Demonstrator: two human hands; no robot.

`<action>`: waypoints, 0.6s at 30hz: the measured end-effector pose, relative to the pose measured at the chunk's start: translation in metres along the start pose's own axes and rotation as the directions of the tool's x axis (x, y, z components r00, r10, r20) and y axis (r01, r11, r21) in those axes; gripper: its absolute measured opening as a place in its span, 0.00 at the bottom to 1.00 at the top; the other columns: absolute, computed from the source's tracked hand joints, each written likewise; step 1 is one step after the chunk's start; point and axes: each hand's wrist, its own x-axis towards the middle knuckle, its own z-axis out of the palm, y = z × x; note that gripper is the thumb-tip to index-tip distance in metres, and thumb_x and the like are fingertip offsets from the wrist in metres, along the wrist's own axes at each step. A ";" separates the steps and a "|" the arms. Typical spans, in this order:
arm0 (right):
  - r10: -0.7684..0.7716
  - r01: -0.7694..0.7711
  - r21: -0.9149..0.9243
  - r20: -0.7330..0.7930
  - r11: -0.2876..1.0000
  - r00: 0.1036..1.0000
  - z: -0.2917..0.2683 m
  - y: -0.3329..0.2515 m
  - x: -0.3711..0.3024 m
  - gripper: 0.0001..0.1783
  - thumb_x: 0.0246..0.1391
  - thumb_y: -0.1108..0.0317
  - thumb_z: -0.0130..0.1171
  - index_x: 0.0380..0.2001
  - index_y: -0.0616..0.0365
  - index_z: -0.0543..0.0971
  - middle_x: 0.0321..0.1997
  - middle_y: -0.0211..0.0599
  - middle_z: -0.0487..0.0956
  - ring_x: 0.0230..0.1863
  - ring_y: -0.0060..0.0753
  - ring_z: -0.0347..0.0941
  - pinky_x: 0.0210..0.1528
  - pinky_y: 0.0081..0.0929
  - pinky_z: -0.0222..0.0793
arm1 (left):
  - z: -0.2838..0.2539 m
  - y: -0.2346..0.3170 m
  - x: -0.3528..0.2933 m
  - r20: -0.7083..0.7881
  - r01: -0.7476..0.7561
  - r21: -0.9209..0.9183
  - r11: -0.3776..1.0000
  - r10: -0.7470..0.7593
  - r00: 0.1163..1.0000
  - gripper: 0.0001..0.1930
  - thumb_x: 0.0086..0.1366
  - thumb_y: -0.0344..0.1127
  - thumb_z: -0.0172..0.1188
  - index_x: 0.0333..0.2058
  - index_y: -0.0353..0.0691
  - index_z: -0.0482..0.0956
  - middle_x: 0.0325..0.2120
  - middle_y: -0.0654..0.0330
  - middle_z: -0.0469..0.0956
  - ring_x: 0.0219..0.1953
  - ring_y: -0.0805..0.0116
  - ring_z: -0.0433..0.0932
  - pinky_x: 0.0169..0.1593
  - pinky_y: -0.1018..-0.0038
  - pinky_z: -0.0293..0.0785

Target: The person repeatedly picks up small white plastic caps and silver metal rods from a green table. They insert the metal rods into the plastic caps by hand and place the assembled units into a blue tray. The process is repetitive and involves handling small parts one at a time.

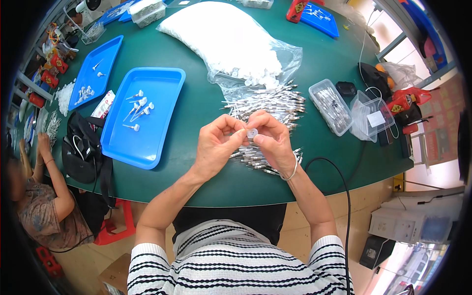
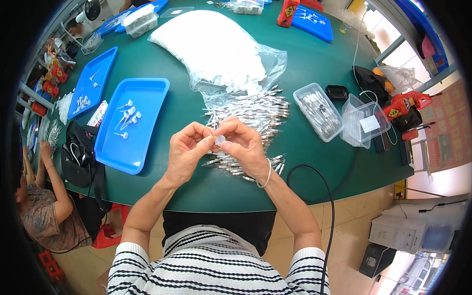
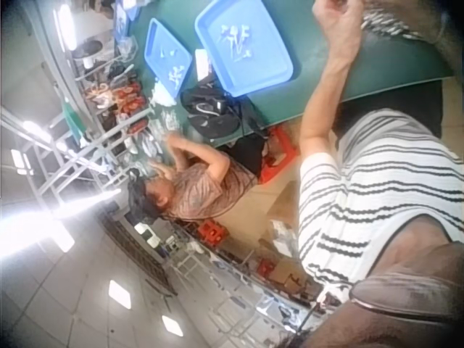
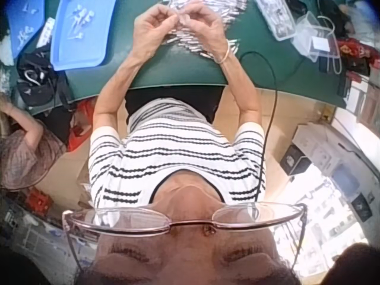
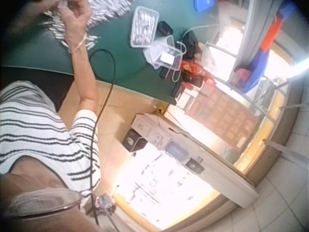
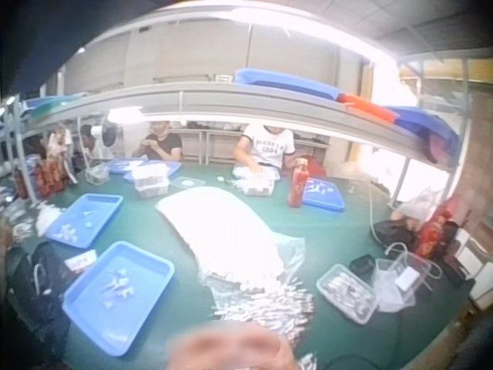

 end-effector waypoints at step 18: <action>-0.091 0.106 -0.548 0.056 0.830 0.994 -0.010 -0.014 0.002 0.11 0.55 0.76 0.63 0.43 0.63 0.81 0.41 0.35 0.79 0.47 0.27 0.74 0.48 0.27 0.71 | -0.004 0.008 0.003 -0.031 0.011 -0.014 1.000 -0.012 0.999 0.03 0.65 0.25 0.60 0.35 0.31 0.76 0.33 0.59 0.79 0.32 0.76 0.78 0.39 0.80 0.77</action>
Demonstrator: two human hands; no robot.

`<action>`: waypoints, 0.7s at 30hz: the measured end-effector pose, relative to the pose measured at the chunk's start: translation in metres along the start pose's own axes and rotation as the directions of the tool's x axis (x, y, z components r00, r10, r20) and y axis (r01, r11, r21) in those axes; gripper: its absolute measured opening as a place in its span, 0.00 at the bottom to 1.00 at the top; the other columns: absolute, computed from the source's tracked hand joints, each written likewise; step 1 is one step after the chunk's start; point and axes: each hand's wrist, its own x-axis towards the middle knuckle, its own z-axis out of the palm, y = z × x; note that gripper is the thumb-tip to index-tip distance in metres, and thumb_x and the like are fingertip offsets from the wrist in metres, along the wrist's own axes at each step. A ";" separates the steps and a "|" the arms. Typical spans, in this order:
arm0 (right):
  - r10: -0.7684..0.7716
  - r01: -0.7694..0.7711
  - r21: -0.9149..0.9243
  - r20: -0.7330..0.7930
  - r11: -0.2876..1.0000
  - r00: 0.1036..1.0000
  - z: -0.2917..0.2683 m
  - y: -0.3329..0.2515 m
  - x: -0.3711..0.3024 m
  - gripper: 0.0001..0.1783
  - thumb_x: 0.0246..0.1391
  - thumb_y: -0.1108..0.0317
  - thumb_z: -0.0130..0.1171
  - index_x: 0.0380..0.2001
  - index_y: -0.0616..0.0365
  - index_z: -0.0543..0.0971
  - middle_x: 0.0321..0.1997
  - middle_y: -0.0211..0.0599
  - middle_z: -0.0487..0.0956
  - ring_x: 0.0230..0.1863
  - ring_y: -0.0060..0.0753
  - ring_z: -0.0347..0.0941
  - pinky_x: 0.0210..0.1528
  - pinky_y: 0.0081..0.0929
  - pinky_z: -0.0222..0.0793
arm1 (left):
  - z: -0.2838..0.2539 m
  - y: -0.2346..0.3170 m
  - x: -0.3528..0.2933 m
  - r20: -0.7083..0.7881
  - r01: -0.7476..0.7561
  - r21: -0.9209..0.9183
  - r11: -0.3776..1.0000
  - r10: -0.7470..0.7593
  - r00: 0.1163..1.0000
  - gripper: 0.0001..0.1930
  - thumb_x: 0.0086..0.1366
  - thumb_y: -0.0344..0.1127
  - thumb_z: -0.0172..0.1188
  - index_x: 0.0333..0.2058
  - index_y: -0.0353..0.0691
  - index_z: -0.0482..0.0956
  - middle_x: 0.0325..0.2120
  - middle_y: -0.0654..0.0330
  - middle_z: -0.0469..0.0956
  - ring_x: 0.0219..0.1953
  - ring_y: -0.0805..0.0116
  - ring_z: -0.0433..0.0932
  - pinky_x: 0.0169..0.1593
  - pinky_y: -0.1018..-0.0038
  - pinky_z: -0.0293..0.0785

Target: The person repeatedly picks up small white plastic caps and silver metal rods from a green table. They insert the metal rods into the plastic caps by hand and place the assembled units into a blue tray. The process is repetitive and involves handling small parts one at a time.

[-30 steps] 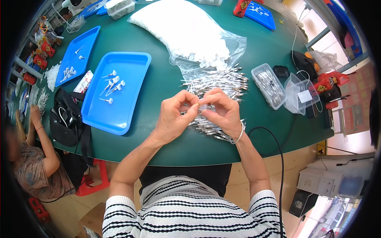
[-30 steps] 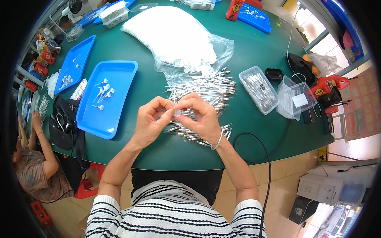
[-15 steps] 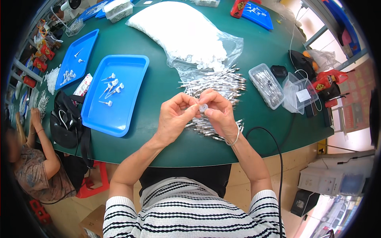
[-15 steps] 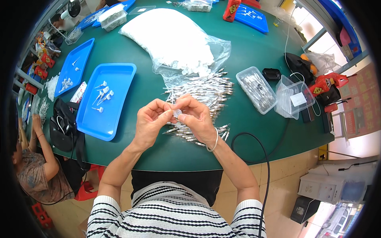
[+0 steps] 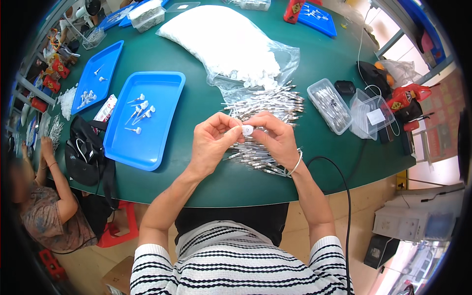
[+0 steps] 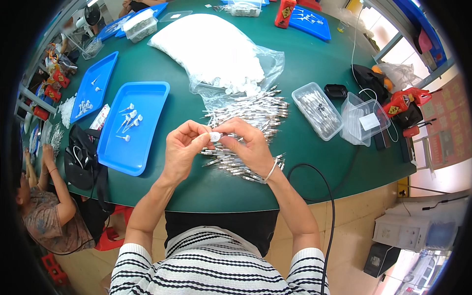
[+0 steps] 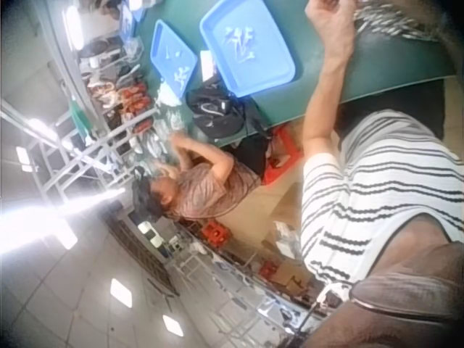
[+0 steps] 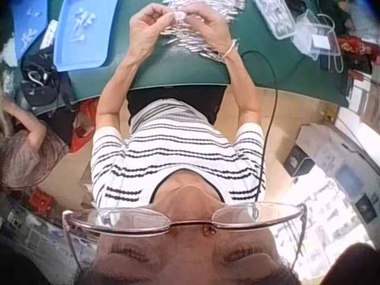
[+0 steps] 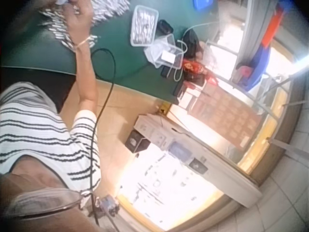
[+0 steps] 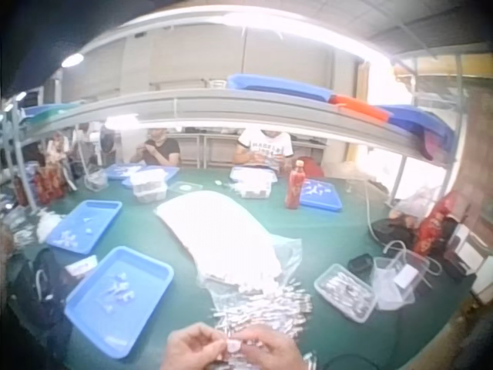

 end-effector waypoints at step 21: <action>-0.050 0.033 -0.120 -0.139 0.992 0.989 0.004 0.003 -0.002 0.07 0.49 0.78 0.67 0.35 0.62 0.84 0.33 0.35 0.83 0.35 0.26 0.78 0.39 0.22 0.72 | 0.002 0.006 0.003 0.010 -0.288 0.575 0.765 0.345 0.938 0.06 0.57 0.29 0.68 0.30 0.38 0.79 0.27 0.64 0.77 0.28 0.73 0.67 0.34 0.76 0.66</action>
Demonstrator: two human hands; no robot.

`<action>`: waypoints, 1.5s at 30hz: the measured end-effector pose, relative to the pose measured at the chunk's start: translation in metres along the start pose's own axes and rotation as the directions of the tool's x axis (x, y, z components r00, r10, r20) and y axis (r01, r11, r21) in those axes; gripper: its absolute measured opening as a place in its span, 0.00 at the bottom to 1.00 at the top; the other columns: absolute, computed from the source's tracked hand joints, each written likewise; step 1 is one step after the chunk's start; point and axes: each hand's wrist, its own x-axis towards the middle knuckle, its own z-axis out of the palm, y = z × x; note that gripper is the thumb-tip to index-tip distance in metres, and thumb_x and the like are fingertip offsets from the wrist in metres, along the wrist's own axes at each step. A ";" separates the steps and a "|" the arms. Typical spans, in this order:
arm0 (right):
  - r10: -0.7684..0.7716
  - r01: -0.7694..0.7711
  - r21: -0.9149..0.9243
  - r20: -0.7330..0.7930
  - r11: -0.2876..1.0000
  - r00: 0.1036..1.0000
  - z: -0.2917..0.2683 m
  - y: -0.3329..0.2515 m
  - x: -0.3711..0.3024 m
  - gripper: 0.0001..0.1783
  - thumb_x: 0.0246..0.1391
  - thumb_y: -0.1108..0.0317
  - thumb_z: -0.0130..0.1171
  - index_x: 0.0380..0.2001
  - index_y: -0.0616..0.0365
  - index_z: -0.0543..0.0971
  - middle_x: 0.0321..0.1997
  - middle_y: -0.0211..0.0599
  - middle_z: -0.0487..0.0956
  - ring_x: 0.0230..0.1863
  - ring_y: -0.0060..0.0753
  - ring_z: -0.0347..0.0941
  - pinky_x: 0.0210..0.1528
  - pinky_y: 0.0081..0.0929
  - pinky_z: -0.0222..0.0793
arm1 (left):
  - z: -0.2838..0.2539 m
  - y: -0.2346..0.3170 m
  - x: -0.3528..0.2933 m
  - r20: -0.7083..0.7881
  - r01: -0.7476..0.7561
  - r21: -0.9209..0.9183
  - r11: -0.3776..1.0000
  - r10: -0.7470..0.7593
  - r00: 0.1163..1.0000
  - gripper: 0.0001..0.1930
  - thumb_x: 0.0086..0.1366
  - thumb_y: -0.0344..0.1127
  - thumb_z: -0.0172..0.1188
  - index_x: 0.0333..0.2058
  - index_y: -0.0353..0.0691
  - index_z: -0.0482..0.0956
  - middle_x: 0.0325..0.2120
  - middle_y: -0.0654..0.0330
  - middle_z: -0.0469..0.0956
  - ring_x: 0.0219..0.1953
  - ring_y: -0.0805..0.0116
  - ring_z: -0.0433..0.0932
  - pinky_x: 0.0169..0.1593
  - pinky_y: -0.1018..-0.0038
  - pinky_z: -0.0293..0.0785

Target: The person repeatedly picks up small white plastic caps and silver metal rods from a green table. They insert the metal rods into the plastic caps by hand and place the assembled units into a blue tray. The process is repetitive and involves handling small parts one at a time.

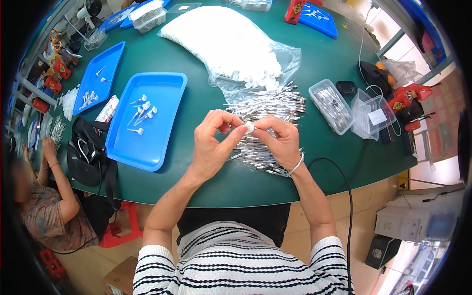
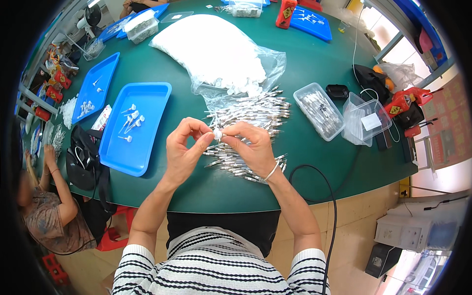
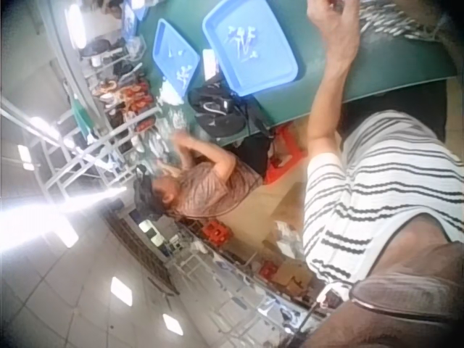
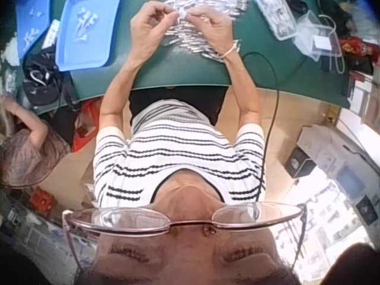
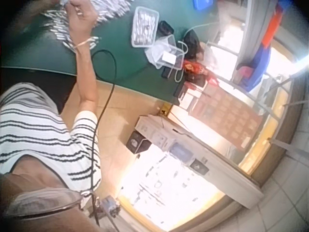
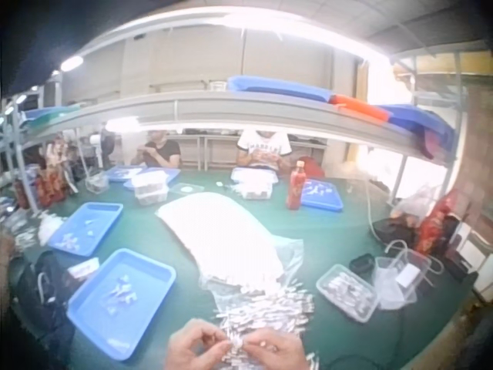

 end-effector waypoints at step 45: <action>0.152 -0.238 0.588 0.192 0.773 0.970 0.008 0.009 -0.006 0.05 0.60 0.78 0.60 0.38 0.66 0.79 0.34 0.38 0.81 0.37 0.26 0.79 0.42 0.24 0.78 | -0.013 0.003 0.007 0.192 -0.267 0.066 0.961 0.250 0.949 0.15 0.52 0.24 0.69 0.40 0.42 0.84 0.40 0.61 0.80 0.44 0.64 0.73 0.46 0.70 0.71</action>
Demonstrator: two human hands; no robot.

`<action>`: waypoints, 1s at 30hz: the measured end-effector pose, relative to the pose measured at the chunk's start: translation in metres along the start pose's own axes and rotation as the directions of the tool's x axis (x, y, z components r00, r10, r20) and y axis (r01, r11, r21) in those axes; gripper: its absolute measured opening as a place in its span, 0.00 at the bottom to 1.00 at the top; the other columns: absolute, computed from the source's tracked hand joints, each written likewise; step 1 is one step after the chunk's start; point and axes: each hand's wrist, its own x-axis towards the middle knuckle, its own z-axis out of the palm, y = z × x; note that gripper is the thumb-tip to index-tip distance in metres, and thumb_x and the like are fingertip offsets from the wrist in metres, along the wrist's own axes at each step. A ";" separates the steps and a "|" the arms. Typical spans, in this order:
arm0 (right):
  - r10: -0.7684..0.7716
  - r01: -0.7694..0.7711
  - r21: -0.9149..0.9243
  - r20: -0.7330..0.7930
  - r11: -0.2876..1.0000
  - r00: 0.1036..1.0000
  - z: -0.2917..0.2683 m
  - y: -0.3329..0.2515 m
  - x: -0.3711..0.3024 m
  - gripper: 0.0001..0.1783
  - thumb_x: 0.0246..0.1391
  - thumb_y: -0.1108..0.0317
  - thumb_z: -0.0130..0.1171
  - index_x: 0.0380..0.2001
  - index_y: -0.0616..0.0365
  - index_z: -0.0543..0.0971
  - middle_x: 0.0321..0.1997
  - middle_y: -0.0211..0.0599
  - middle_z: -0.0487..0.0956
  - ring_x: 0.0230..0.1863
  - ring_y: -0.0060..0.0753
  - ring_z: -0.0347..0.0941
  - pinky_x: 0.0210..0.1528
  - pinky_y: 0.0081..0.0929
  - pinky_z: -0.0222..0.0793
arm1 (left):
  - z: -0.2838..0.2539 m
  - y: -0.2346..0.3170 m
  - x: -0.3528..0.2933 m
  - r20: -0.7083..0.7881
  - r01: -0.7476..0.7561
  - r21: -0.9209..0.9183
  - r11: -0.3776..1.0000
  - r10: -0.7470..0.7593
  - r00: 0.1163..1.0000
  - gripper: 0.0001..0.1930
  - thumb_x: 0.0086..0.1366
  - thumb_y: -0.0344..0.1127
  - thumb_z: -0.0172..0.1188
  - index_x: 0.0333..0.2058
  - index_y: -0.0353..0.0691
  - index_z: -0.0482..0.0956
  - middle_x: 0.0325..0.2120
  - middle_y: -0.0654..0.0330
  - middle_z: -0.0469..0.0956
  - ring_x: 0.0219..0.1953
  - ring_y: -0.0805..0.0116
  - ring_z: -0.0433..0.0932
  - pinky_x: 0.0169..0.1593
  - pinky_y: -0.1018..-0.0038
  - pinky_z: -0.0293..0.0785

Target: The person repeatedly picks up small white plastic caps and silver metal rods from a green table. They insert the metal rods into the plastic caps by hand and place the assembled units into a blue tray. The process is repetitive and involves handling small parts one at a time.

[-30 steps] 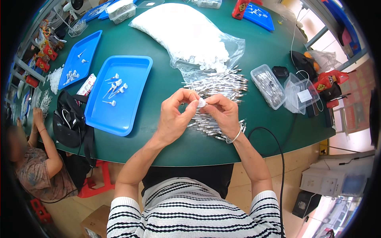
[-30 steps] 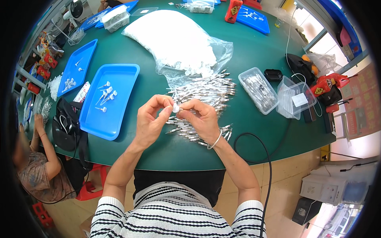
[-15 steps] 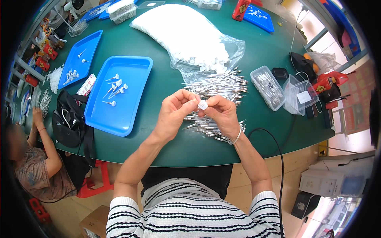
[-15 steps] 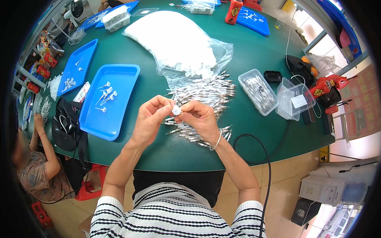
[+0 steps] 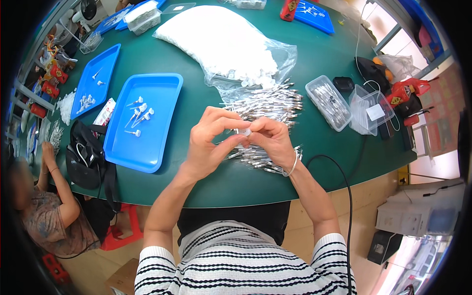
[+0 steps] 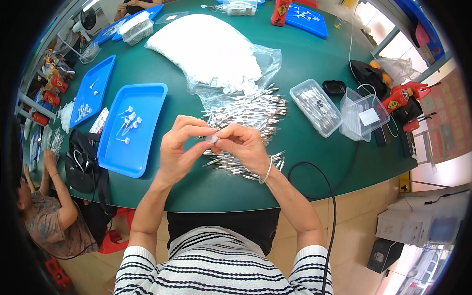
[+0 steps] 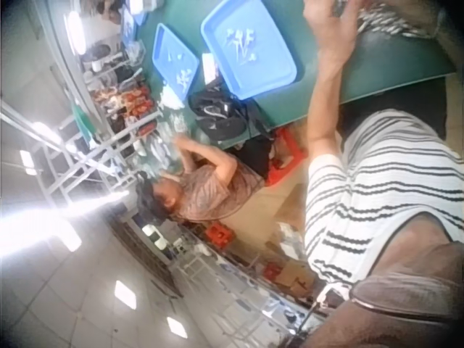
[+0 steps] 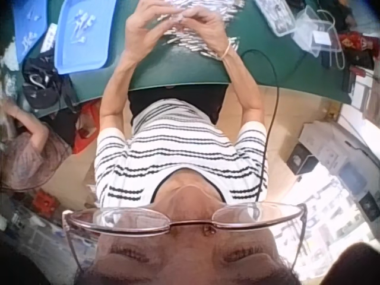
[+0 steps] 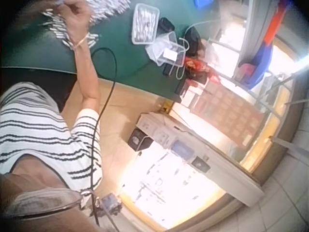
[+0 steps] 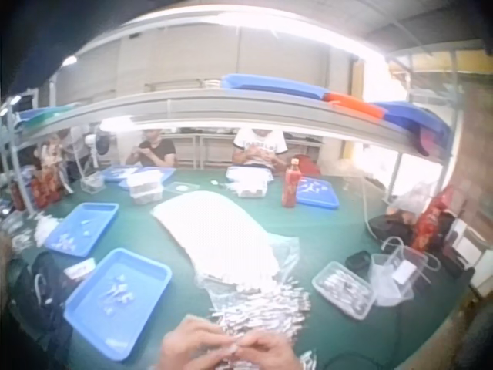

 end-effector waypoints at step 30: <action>-0.176 0.055 -0.369 -0.302 0.928 0.937 -0.015 -0.017 0.007 0.14 0.62 0.74 0.58 0.49 0.67 0.79 0.47 0.40 0.81 0.52 0.30 0.77 0.59 0.29 0.70 | -0.102 -0.018 0.006 -0.411 0.217 0.436 0.873 -0.021 0.911 0.10 0.57 0.28 0.68 0.38 0.38 0.82 0.33 0.60 0.82 0.39 0.69 0.79 0.45 0.73 0.74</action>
